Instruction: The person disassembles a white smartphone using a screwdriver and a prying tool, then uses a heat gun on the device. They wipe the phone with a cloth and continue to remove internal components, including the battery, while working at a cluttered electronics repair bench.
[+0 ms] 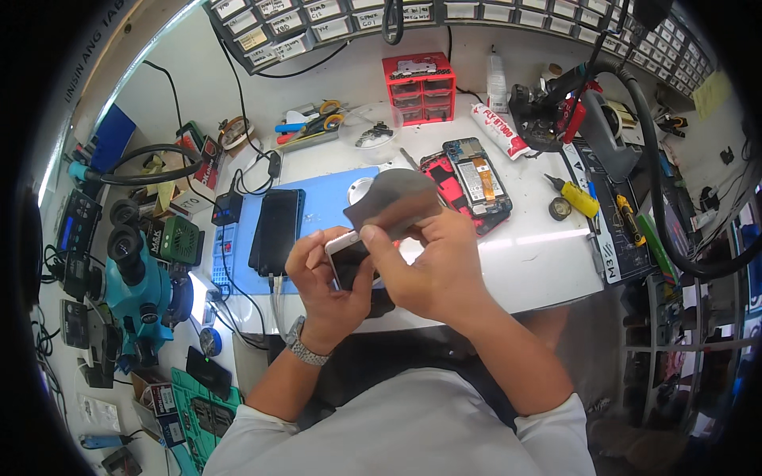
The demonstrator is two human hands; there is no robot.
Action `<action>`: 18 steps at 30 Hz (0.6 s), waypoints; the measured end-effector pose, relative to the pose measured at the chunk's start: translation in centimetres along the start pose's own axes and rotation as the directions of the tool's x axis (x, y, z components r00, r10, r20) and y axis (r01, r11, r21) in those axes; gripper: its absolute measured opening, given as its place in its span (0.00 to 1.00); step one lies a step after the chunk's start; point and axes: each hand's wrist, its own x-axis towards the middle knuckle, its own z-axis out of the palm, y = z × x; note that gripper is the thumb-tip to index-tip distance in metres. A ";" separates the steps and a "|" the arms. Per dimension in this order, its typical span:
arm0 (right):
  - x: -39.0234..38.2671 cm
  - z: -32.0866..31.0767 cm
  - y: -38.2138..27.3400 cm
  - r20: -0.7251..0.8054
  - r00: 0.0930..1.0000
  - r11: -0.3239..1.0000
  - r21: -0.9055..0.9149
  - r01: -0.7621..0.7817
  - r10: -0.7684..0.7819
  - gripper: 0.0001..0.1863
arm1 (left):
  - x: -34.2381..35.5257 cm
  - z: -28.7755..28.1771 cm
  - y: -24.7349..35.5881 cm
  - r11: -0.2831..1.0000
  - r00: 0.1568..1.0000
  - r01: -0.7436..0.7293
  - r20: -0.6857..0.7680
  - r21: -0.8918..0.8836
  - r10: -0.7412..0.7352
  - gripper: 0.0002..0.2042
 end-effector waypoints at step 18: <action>0.6 -2.5 2.4 -0.052 0.997 0.997 -0.046 0.062 -0.064 0.11 | 1.2 0.3 -0.6 0.913 0.939 0.342 0.110 -0.222 -0.325 0.34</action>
